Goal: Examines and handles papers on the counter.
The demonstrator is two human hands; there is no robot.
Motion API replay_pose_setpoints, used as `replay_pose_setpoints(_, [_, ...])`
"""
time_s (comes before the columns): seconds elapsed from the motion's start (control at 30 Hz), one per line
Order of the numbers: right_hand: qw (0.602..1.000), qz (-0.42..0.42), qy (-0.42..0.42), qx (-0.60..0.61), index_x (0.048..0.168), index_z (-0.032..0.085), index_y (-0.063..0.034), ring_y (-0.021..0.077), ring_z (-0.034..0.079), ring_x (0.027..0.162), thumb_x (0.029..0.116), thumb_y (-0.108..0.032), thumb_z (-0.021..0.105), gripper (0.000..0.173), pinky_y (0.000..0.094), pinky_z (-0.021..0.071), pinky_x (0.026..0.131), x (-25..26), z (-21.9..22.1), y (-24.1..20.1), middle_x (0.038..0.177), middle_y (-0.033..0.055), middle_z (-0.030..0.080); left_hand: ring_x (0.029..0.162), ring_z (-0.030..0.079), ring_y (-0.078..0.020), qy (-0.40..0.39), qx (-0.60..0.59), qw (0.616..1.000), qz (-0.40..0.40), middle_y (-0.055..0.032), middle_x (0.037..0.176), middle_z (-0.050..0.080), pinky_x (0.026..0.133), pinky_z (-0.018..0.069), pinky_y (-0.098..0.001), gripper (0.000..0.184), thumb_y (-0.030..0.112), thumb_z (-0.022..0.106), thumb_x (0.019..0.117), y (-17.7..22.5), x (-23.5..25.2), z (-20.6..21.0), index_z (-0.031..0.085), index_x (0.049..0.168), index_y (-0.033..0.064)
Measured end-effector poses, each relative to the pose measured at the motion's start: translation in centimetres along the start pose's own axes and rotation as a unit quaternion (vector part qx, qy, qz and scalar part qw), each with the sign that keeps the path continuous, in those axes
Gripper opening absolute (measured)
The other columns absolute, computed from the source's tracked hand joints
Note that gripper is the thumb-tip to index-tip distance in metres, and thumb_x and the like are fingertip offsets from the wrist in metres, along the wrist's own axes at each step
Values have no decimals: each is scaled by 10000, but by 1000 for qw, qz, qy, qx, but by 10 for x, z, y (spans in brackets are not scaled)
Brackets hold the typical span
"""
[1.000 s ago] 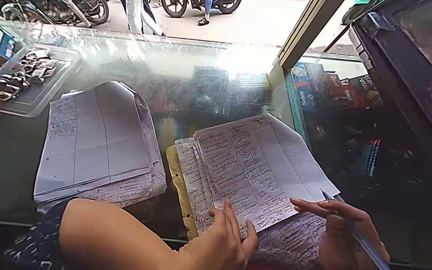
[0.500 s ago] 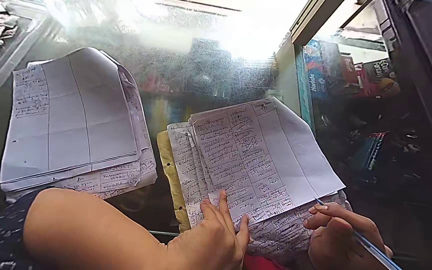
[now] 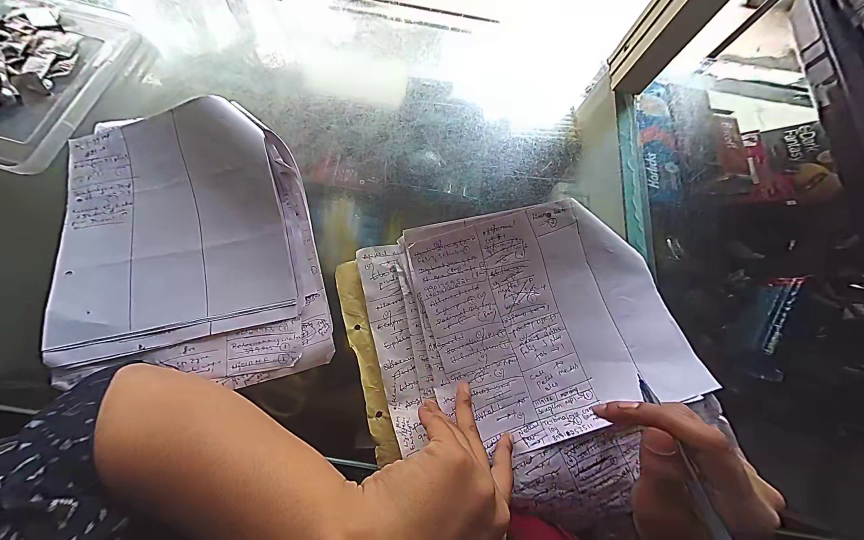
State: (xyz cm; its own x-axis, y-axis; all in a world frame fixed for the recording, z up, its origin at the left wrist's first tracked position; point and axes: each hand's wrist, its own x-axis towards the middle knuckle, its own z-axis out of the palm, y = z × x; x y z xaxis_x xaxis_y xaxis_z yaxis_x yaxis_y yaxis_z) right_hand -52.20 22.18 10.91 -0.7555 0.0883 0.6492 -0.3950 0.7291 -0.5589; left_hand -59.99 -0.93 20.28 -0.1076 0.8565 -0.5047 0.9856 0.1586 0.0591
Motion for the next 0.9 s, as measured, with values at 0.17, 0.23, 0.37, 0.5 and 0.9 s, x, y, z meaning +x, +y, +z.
replay_pose_setpoints(0.17, [991,-8,-77,-108,1118,704,-130,116,670,1126,1077,-381,507,322,237,468,1000,3,0,-3,1088,41,769,1142,587,-610,4,-34,999,0,-472,1272,519,790,552,-561,475,-47,329,1052,-8,1,-5,363,1524,-86])
replay_pose_setpoints(0.23, [974,-3,-168,-151,1183,730,-190,168,600,1289,1016,-558,528,452,344,371,1119,4,-2,-6,1239,26,745,1157,588,-604,40,-19,999,-31,-451,1266,544,790,558,-568,476,-73,361,1036,-14,4,-1,426,1506,-49])
replay_pose_setpoints(0.37, [960,-42,-156,-228,1028,784,-171,238,698,1179,1062,-407,519,356,383,503,1011,4,7,-9,1165,62,774,1098,647,-546,126,39,988,-78,-388,1261,596,767,564,-537,468,-93,455,994,-26,5,5,571,1424,51])
replay_pose_setpoints(0.5, [963,-46,-71,-255,959,763,-49,214,769,946,1046,-214,546,286,287,583,828,7,21,-17,977,117,797,1003,720,-428,347,139,912,-172,-287,1236,676,722,571,-480,420,-74,445,979,-18,4,20,675,1310,41])
replay_pose_setpoints(0.9, [909,247,322,93,1043,558,-161,22,725,726,1084,-101,381,191,216,635,683,53,-77,-6,815,-130,722,1104,716,-304,436,114,891,-50,-184,1185,730,799,580,-417,321,-1,443,1006,-10,29,39,697,1203,0])
